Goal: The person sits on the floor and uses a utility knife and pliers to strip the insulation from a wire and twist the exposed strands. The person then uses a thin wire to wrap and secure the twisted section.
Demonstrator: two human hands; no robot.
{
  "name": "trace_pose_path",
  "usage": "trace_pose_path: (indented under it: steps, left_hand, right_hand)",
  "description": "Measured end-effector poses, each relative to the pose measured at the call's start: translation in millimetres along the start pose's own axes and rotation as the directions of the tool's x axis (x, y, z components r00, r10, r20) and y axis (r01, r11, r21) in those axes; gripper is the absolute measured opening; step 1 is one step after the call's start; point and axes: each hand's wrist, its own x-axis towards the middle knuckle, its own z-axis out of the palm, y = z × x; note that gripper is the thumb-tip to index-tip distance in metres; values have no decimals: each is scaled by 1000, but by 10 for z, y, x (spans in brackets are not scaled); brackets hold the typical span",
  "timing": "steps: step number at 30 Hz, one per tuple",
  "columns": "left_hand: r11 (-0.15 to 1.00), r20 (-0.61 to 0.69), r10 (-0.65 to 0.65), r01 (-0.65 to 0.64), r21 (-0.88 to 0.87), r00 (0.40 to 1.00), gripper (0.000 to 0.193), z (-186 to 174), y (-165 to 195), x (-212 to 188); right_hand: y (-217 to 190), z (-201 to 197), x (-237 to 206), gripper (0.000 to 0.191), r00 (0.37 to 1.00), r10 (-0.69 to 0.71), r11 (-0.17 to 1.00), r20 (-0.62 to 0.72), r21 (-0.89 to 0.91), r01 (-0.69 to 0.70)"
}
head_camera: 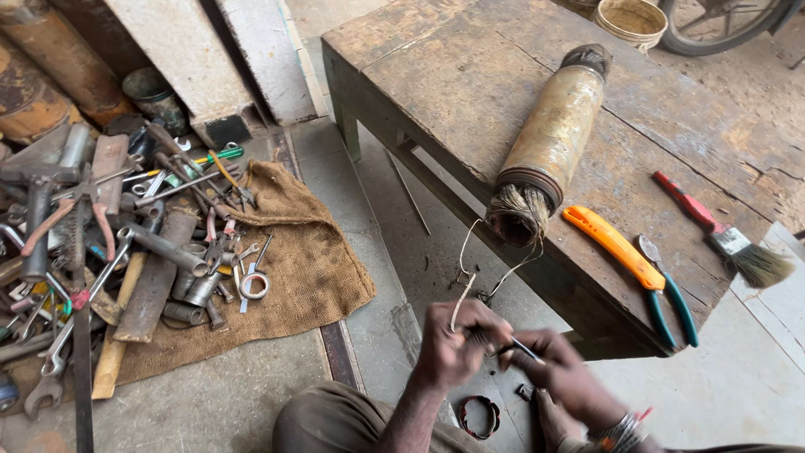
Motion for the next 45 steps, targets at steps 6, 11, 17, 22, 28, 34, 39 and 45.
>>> trace_pose_path:
  steps: [6, 11, 17, 22, 28, 34, 39, 45]
  left_hand:
    - [956, -256, 22, 54, 289, 967, 19, 6, 5, 71]
    - [929, -320, -261, 328, 174, 911, 19, -31, 5, 102]
    - [596, -64, -451, 248, -764, 890, 31, 137, 54, 13]
    - [556, -2, -487, 309, -772, 873, 30, 315, 82, -7]
    - [585, 91, -582, 494, -643, 808, 40, -7, 175, 12]
    - [713, 108, -474, 453, -535, 874, 35, 54, 203, -14]
    - [672, 4, -501, 392, -629, 866, 19, 44, 206, 14]
    - [445, 237, -484, 470, -762, 842, 18, 109, 344, -46]
  right_hand:
    - [-2, 474, -240, 26, 989, -143, 977, -26, -163, 137]
    - [-290, 260, -411, 32, 961, -264, 936, -83, -264, 234]
    - [-240, 222, -416, 36, 962, -264, 964, -69, -43, 261]
    - [-132, 250, -389, 35, 985, -150, 987, -83, 41, 154]
    - [-135, 148, -385, 31, 962, -238, 971, -130, -6, 240]
    - [-200, -19, -277, 24, 891, -370, 911, -264, -289, 293]
    - [-224, -49, -302, 31, 862, -433, 901, -265, -95, 423]
    - [-196, -157, -160, 32, 840, -418, 908, -347, -178, 378]
